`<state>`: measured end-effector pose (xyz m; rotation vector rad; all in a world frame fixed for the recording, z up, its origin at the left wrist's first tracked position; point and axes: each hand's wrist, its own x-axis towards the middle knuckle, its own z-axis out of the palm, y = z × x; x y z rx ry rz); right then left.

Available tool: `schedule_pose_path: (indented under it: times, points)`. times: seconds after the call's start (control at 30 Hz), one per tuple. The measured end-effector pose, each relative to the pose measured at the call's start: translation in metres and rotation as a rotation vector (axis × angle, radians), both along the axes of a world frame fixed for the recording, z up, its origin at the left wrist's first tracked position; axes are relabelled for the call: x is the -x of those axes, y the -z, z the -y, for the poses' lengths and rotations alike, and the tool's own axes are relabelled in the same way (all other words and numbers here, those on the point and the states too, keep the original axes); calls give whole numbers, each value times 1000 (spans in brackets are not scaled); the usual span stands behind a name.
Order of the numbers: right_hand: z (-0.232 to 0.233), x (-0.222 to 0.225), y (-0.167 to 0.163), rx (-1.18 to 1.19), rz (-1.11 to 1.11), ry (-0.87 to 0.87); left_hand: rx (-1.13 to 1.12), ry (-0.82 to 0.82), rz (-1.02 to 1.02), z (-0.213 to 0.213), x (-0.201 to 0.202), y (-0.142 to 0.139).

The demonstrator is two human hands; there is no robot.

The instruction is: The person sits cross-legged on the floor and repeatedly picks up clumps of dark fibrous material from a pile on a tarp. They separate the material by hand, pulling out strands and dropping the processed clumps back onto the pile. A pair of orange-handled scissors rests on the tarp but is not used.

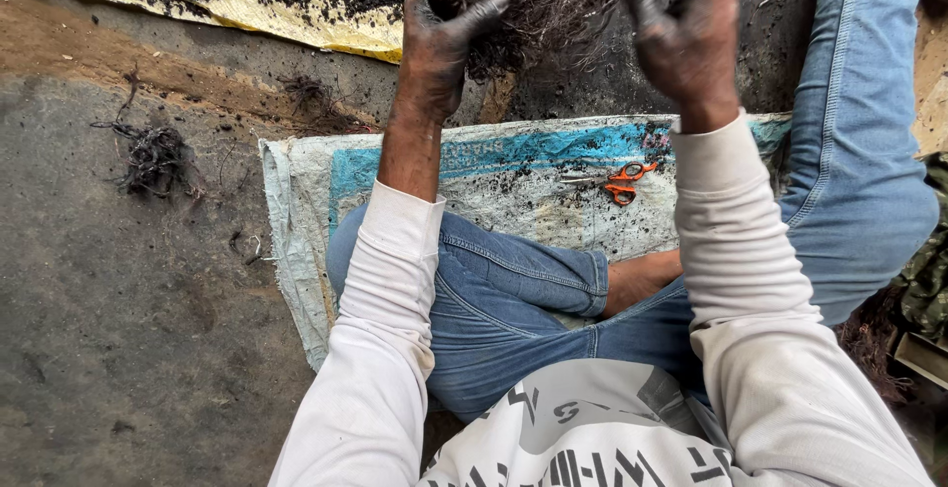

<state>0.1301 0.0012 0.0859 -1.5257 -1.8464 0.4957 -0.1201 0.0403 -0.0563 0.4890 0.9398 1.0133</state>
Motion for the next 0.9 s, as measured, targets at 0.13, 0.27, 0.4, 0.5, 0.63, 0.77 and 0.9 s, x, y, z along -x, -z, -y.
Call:
schedule_pose_path:
  times: [0.13, 0.27, 0.4, 0.5, 0.63, 0.77, 0.9]
  points:
    - [-1, 30, -11, 195, -217, -55, 52, 10, 107, -1, -4, -6]
    - [8, 36, -8, 129, -11, -228, 27, -49, 296, -4, 0, -21]
    - [13, 30, 19, 169, 437, -80, -56, -85, 517, -4, 1, -30]
    - [17, 11, 34, 112, 480, -56, -81, -110, 501, -6, 7, -30]
    - [18, -10, 44, 172, 375, -20, -68, -241, 377, -13, 7, -23]
    - [14, -17, 45, -134, 150, -217, -137, -271, 342, -11, 7, -17]
    - [9, -26, 30, 63, 153, -199, -118, -290, 155, -12, 8, -15]
